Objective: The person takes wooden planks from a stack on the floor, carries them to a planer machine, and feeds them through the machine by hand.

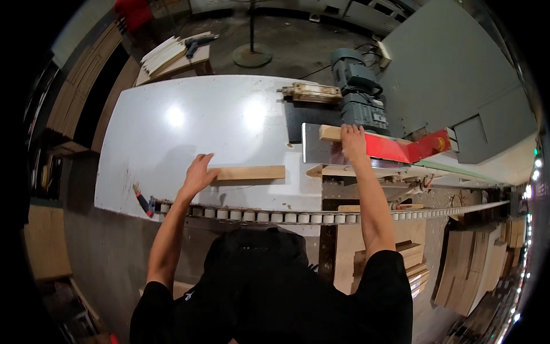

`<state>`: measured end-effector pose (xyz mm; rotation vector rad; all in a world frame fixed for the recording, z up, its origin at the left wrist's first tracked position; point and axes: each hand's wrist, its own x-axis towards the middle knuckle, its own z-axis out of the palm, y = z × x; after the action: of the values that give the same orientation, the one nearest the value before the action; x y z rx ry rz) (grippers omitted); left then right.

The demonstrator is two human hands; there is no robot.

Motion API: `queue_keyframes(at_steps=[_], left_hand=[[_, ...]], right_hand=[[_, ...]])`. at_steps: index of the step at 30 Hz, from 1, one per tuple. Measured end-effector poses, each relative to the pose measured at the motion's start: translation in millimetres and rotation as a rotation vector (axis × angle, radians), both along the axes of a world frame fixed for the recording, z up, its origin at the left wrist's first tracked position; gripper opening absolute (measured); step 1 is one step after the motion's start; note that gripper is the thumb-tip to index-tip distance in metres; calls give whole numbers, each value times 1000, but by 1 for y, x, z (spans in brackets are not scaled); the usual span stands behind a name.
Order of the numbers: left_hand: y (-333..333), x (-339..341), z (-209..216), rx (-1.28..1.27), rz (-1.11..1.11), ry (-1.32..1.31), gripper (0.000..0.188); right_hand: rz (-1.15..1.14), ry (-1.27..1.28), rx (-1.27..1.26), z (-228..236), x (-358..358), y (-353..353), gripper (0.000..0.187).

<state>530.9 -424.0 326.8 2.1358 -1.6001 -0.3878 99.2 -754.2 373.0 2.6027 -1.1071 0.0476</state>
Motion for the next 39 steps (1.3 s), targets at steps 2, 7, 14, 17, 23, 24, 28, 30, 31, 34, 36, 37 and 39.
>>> queue_keyframes(at_steps=[2,7,14,17,23,24,28,30,31,34,36,37,39], left_hand=[[-2,-18,10,-10,10,256,64],[-3,-50,23,-79,218,1048,66],[18,-4,-10,79,375,1029,51],[21,4,-20,-1,431,856,26],[30,5,-36,186,324,176,61],[27,3,-27,225,232,116,67],[24,3,-14,249,-66,-126,65],[15,8,-20,329,-151,-173,52],[12,11,-25,341,-142,-158,46],[3,12,-34,360,-118,-124,35],[5,12,-39,347,-95,-101,33],[6,14,-43,328,-86,-95,32],[7,14,-45,289,-68,-81,29]], right_hand=[[90,-37,132,-4,14,5,55],[605,-380,245,21,125,112,51],[638,-167,433,-14,250,211,68],[577,-142,534,-38,264,216,69],[392,-157,629,-68,241,213,77],[354,-178,601,-61,224,207,77],[279,-83,537,-55,155,170,75],[264,-78,555,-63,136,157,68],[247,-96,618,-65,131,152,62],[324,-273,595,-78,122,150,41],[311,-262,598,-83,123,152,38],[311,-267,603,-84,124,153,38],[312,-275,612,-82,126,154,38]])
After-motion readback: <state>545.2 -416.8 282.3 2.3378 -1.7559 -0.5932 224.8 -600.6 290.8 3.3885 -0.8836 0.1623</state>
